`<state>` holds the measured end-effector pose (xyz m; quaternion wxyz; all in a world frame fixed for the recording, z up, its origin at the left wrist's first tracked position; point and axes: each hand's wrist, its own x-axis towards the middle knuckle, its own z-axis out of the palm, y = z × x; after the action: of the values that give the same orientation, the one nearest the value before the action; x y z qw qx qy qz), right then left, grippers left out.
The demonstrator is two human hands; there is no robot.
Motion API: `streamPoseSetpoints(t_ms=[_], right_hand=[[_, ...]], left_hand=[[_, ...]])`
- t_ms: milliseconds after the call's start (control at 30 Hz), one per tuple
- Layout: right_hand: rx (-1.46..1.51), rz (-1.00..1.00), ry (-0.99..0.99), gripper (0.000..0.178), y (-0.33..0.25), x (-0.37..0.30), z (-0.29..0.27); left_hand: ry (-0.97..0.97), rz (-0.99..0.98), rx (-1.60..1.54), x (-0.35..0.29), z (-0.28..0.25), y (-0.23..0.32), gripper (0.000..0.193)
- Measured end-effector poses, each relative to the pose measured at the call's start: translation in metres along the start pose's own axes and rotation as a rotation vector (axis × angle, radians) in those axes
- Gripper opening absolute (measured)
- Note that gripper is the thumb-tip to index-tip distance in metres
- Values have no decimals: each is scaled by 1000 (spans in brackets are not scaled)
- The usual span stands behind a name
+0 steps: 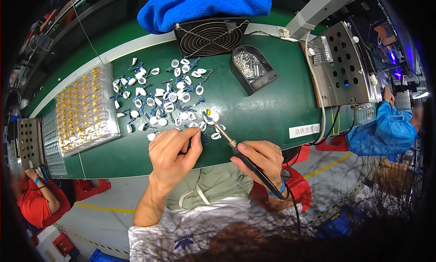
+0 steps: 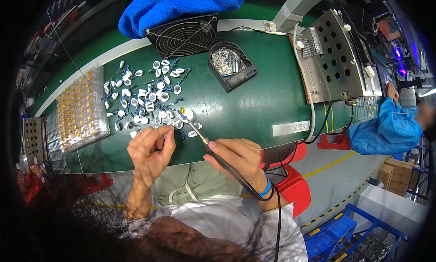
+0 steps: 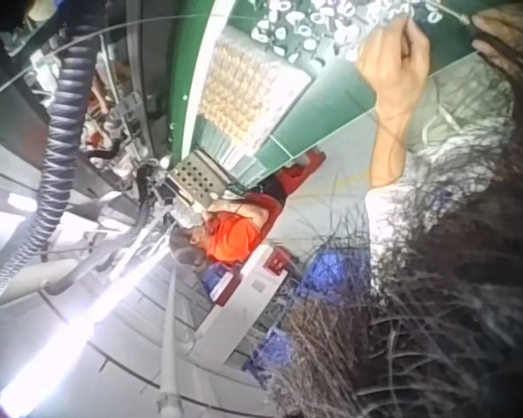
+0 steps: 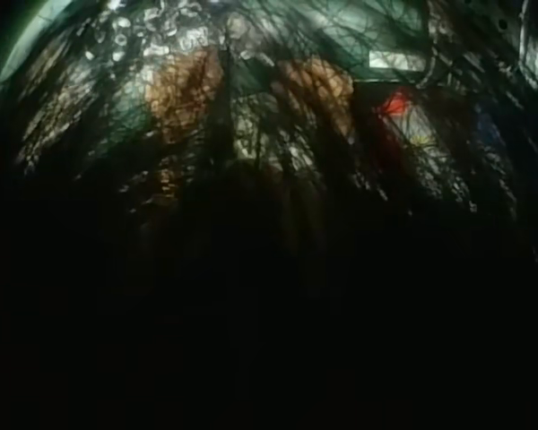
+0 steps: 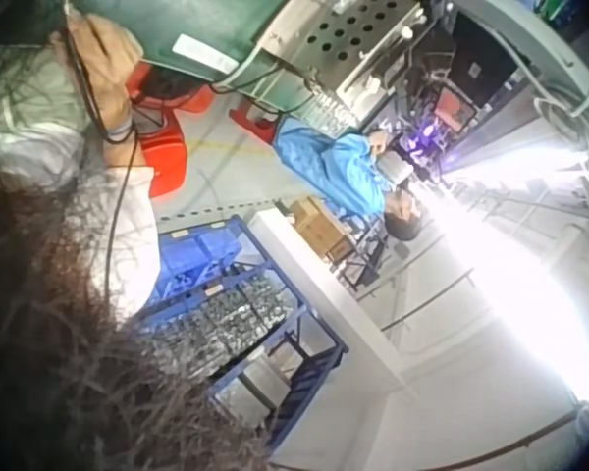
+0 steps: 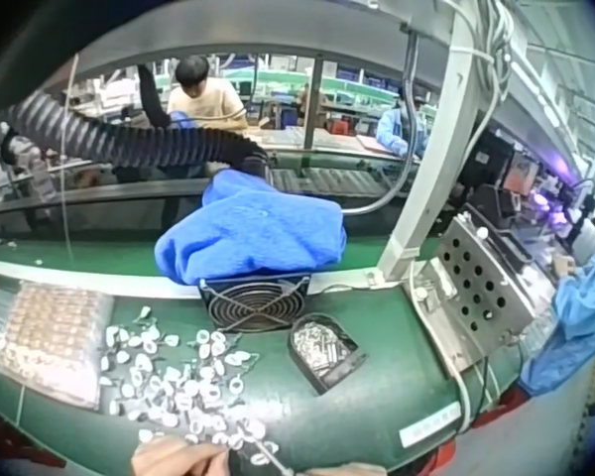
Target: Soldering small electronic components onto a base or board at an assembly station.
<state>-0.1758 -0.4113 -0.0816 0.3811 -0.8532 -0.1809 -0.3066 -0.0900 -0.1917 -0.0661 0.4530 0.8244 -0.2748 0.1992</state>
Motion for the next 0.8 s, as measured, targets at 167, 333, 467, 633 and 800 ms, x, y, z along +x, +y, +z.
streamPoseSetpoints(t_ms=[167,333,467,633,800], right_hand=[[6,8,-4,46,-1,1,0],[11,14,-23,45,0,-1,-1],[46,39,47,47,-1,-5,-5],[-9,110,65,47,-5,-11,-7],[-38,140,58,46,-8,-12,-6]], left_hand=[[-40,-5,15,1,-3,1,18],[-64,-19,25,0,-5,1,16],[-18,13,64,13,-22,-6,15],[-124,121,183,48,-42,-14,25],[-381,81,-55,62,-22,-7,21]])
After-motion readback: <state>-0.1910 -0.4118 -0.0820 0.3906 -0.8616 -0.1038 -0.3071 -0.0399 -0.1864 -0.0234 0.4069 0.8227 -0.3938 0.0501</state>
